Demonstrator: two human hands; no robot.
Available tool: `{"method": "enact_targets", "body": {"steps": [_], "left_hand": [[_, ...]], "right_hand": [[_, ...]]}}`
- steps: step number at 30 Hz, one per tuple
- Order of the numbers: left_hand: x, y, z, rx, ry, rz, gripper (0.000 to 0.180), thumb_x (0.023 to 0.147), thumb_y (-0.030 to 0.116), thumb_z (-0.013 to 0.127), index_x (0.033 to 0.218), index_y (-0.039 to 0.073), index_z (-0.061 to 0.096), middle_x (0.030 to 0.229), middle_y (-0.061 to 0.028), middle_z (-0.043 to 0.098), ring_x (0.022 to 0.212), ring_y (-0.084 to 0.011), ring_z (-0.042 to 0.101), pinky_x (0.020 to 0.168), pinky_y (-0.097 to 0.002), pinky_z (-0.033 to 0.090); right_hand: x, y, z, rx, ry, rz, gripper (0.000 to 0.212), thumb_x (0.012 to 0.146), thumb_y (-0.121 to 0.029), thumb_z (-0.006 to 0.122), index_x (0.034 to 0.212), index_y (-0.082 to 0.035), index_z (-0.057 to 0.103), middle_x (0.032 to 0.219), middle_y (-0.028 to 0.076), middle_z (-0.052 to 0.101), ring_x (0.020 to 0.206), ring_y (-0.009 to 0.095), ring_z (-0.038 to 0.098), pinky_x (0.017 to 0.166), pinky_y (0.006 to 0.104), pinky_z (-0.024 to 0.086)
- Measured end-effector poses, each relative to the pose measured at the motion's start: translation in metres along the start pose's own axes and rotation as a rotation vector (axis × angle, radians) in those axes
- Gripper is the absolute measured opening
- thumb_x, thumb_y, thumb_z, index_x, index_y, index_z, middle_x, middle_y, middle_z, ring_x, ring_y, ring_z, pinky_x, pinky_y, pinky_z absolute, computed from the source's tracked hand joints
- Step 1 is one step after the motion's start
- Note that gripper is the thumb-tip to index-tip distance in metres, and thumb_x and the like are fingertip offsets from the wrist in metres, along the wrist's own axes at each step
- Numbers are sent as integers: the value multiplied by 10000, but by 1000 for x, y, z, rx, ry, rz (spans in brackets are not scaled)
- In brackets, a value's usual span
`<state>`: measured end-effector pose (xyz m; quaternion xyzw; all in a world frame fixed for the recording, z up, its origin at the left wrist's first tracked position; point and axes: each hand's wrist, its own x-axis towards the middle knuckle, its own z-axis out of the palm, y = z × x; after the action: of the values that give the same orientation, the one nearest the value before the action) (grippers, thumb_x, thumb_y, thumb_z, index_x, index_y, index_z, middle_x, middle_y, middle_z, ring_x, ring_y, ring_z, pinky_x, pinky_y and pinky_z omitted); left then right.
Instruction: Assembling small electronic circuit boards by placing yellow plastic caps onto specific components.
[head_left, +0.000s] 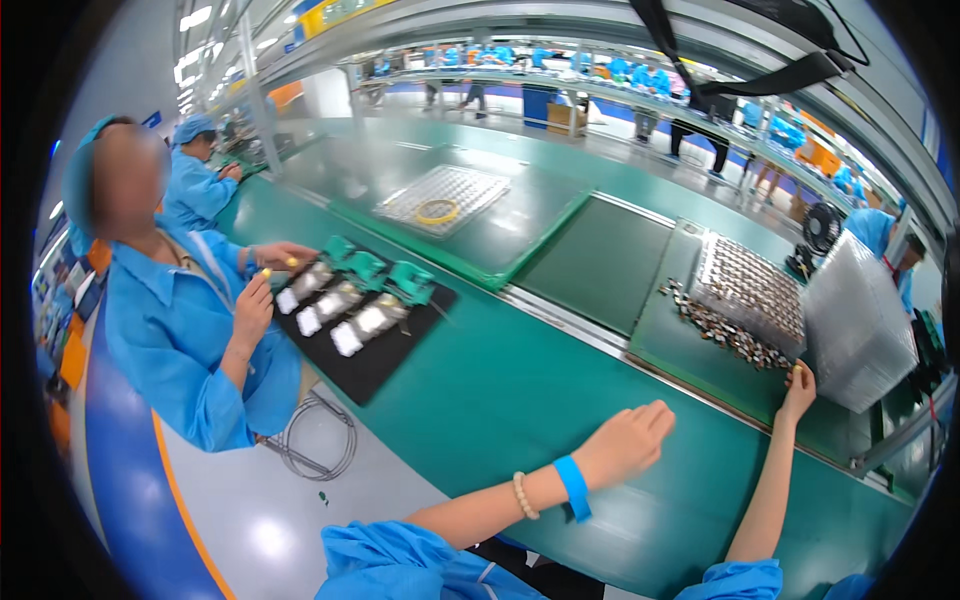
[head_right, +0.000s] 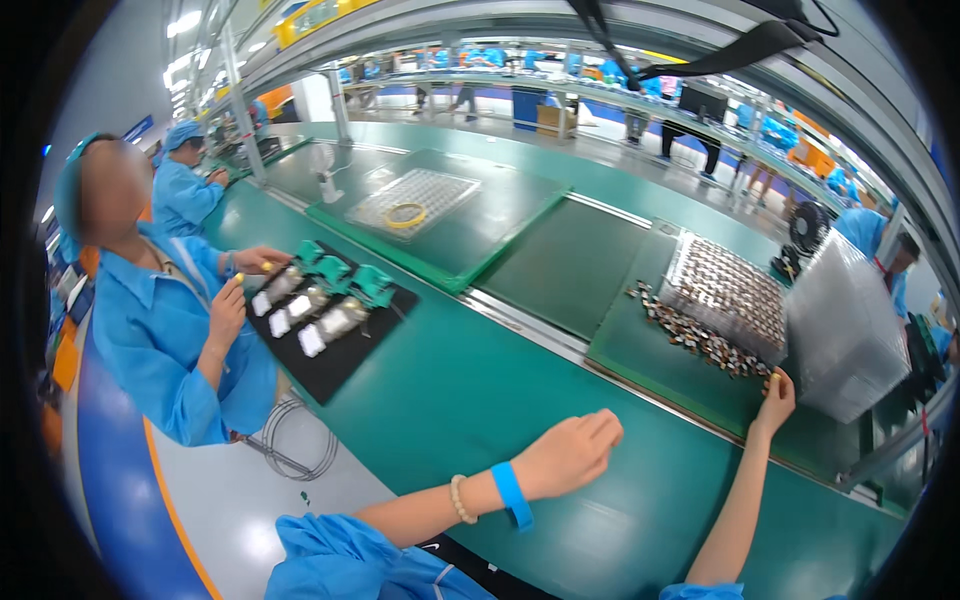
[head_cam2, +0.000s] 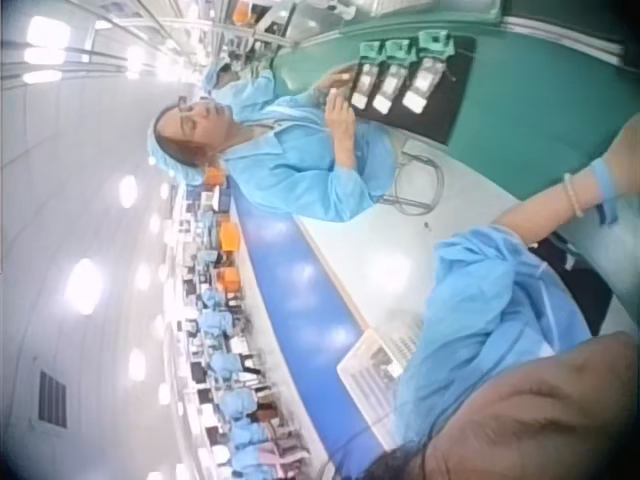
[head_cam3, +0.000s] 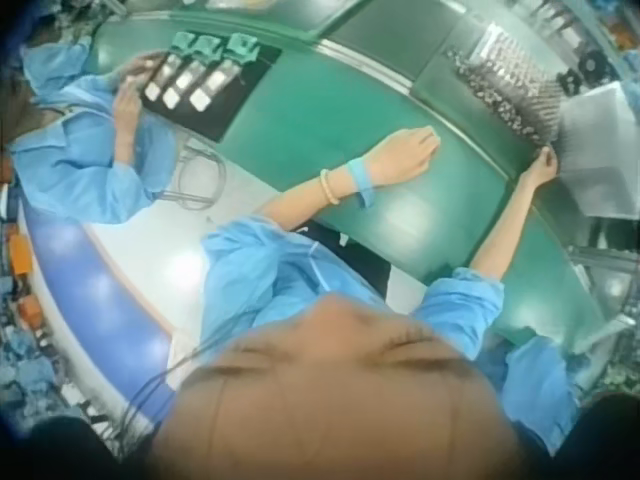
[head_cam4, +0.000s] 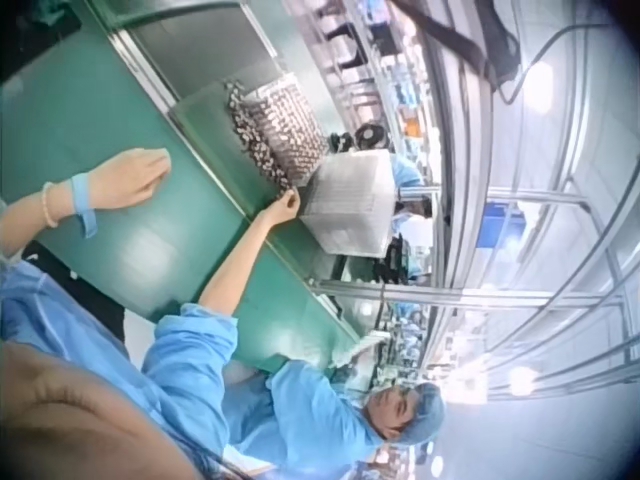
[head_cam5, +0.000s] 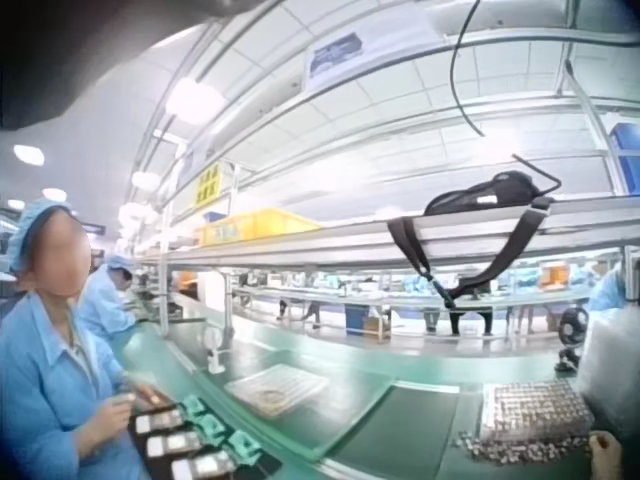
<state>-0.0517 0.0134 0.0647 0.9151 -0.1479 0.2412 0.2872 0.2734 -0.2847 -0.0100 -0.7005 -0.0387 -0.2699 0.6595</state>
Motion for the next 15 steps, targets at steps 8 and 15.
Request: {"method": "enact_targets", "body": {"steps": [8,15], "left_hand": [[-107,-31,-149,211,427,-545,257,746,86,638,986,44,555,969,-141,588,915,-341,568,803,-395,467],[-206,-224,-233,639,234,-1051,385,872,343,530,1119,50,561,1090,-175,538,1025,-373,499,878,-484,410]], "right_hand": [[14,18,-17,-48,-23,2,175,926,-125,554,1049,-69,665,900,-25,626,738,51,537,627,195,405],[5,8,-8,-11,-16,16,196,918,-137,576,1080,-71,663,926,-16,635,765,63,558,645,204,423]]}}
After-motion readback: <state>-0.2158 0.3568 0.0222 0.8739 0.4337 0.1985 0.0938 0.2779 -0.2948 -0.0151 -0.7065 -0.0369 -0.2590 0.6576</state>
